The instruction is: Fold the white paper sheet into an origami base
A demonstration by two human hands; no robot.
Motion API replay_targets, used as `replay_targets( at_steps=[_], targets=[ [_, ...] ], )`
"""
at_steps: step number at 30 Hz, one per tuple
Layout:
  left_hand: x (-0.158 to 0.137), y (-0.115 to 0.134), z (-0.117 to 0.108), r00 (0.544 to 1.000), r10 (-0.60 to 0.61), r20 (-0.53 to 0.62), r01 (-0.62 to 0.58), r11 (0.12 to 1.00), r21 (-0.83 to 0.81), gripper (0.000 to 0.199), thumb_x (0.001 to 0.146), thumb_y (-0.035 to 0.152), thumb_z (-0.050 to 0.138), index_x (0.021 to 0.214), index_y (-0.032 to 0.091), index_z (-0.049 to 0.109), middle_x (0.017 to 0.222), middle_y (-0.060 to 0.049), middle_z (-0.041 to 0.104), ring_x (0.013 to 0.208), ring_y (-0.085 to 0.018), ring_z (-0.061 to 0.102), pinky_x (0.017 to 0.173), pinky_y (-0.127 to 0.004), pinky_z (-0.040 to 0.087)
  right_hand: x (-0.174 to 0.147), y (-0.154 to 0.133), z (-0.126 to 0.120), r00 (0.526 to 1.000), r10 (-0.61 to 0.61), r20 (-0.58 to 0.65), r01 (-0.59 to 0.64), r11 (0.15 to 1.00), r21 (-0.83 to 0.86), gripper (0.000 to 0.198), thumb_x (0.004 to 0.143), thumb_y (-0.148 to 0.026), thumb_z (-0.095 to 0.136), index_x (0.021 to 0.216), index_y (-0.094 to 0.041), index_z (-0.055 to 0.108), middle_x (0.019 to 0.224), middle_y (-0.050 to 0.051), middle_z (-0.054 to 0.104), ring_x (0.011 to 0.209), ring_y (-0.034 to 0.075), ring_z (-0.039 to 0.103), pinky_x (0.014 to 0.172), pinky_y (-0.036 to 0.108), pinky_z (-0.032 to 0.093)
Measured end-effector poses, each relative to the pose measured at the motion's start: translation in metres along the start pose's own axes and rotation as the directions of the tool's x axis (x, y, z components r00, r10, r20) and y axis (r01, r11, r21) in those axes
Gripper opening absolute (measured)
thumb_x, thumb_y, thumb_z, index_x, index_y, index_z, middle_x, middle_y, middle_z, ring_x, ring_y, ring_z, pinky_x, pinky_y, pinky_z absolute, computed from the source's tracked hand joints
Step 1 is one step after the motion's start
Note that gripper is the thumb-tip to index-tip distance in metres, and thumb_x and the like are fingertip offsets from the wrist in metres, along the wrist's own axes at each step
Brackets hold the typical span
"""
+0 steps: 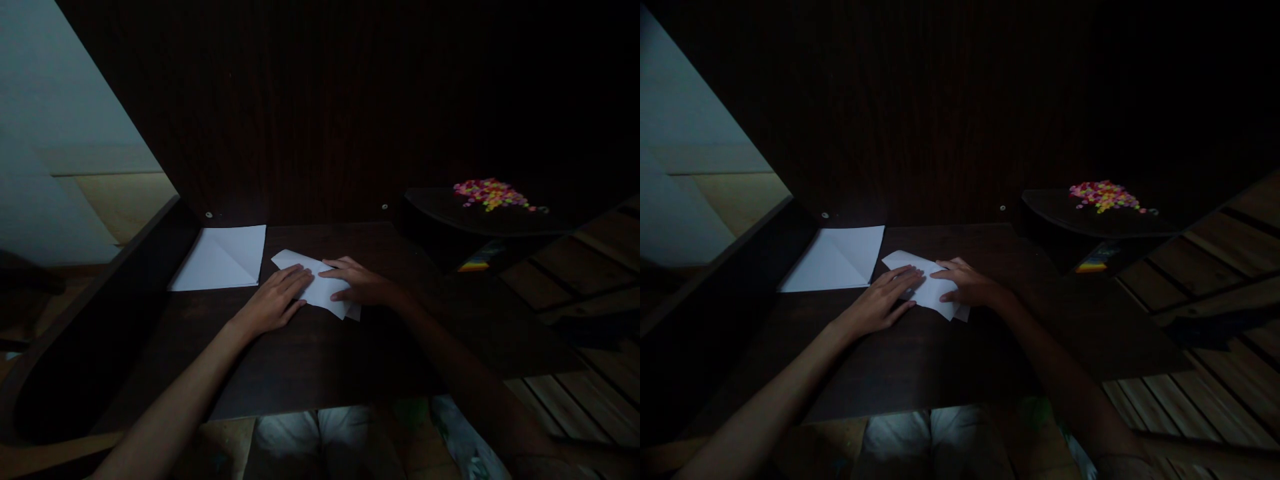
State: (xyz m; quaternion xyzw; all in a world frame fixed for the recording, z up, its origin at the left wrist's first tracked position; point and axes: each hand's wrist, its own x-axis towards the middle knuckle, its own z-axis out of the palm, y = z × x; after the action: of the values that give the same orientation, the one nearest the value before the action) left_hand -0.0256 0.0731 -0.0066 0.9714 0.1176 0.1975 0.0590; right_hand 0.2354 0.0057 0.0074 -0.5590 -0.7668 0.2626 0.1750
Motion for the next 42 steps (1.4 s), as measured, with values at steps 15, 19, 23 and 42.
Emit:
replay_targets(
  at_steps=[15, 19, 23, 42],
  targets=[
    [0.002, 0.002, -0.005, 0.997, 0.023, 0.075, -0.036, 0.984, 0.172, 0.034, 0.097, 0.03, 0.048, 0.125, 0.014, 0.059, 0.143, -0.013, 0.05, 0.132, -0.032, 0.042, 0.103, -0.05, 0.039, 0.005, -0.015, -0.001, 0.989, -0.147, -0.035, 0.136, 0.965, -0.226, 0.033, 0.079, -0.012, 0.06, 0.11, -0.021, 0.068, 0.132, 0.009, 0.057, 0.122, 0.026, 0.05, 0.107, 0.048, 0.037],
    [0.001, 0.0, -0.003, 0.997, 0.035, 0.067, -0.044, 0.989, 0.142, 0.034, 0.097, 0.028, 0.047, 0.126, 0.014, 0.058, 0.141, -0.014, 0.052, 0.135, -0.031, 0.039, 0.109, -0.052, 0.035, 0.011, -0.029, 0.017, 0.982, -0.115, -0.147, 0.058, 0.938, -0.342, 0.029, 0.088, -0.033, 0.061, 0.112, -0.017, 0.065, 0.126, 0.013, 0.058, 0.11, 0.028, 0.055, 0.097, 0.047, 0.045],
    [0.001, -0.001, -0.001, 0.997, 0.038, 0.061, -0.046, 0.99, 0.133, 0.036, 0.097, 0.027, 0.048, 0.128, 0.012, 0.057, 0.142, -0.015, 0.05, 0.137, -0.031, 0.037, 0.112, -0.052, 0.035, 0.012, -0.027, 0.027, 0.987, -0.102, -0.127, 0.051, 0.933, -0.356, 0.051, 0.085, -0.04, 0.067, 0.13, -0.019, 0.056, 0.143, 0.015, 0.046, 0.122, 0.033, 0.049, 0.101, 0.05, 0.042],
    [0.0, -0.002, 0.003, 0.998, 0.053, 0.038, -0.056, 0.995, 0.083, 0.036, 0.098, 0.025, 0.047, 0.133, 0.017, 0.051, 0.144, -0.014, 0.049, 0.138, -0.029, 0.039, 0.109, -0.053, 0.039, 0.012, 0.001, 0.015, 0.99, -0.142, 0.012, 0.142, 0.982, -0.127, 0.057, 0.083, -0.04, 0.069, 0.136, -0.026, 0.054, 0.154, 0.009, 0.036, 0.142, 0.029, 0.031, 0.114, 0.051, 0.027]
  ],
)
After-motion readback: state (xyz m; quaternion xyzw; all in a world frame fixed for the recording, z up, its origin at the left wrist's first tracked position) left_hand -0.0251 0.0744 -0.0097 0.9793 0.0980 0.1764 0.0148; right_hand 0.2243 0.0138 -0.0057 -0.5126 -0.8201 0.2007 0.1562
